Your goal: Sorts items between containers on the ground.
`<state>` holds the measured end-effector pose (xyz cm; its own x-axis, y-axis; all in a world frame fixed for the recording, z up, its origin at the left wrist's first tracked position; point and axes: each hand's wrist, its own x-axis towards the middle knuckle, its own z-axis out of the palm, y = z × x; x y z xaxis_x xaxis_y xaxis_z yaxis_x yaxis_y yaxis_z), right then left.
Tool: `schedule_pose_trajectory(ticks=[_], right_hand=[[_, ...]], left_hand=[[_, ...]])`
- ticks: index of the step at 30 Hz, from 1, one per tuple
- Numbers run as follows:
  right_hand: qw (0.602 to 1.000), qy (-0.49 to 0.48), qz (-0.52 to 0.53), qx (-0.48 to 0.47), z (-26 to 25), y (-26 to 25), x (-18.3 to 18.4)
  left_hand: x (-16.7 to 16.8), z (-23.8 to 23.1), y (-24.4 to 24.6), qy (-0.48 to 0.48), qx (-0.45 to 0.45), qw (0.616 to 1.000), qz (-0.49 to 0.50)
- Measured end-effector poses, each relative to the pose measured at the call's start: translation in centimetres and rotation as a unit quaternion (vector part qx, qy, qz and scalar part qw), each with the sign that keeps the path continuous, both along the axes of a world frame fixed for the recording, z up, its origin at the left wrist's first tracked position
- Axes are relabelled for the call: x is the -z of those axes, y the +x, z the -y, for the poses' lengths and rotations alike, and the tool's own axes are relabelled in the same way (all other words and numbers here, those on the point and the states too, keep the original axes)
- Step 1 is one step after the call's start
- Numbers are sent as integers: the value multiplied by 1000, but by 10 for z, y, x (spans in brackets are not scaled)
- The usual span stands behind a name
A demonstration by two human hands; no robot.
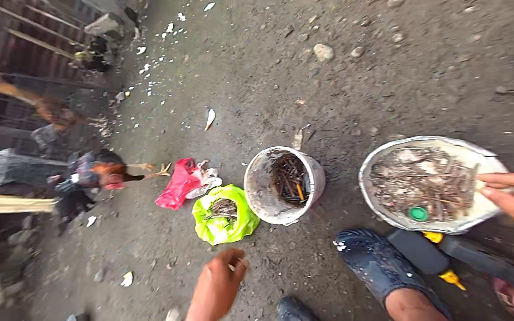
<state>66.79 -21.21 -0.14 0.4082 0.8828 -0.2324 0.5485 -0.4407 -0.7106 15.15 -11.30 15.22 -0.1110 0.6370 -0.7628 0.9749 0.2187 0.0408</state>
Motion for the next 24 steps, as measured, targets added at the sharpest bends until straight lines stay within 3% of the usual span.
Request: schedule_pose_trajectory(ticks=[3,5,7,10,14,19,24], right_hand=[[996,25,88,-21,-1,0,1],[993,8,119,-15,-6,0,-5],[991,-10,134,-20,-10,2,-7],[987,-26,151,-41,-17,2,-2],[970,-150,171,-87,-29,-14,7],[937,-250,215,-116,-34,-42,27],[928,-277,204,-145,-37,-42,30]], left_hand=[[38,39,62,-147,136,977,73],[61,51,100,-193,227,948,113],[73,53,138,-162,258,940,151],[94,34,195,-8,222,942,253],[135,6,271,123,181,940,261],[178,10,329,65,272,941,189],[186,19,332,38,301,941,150]])
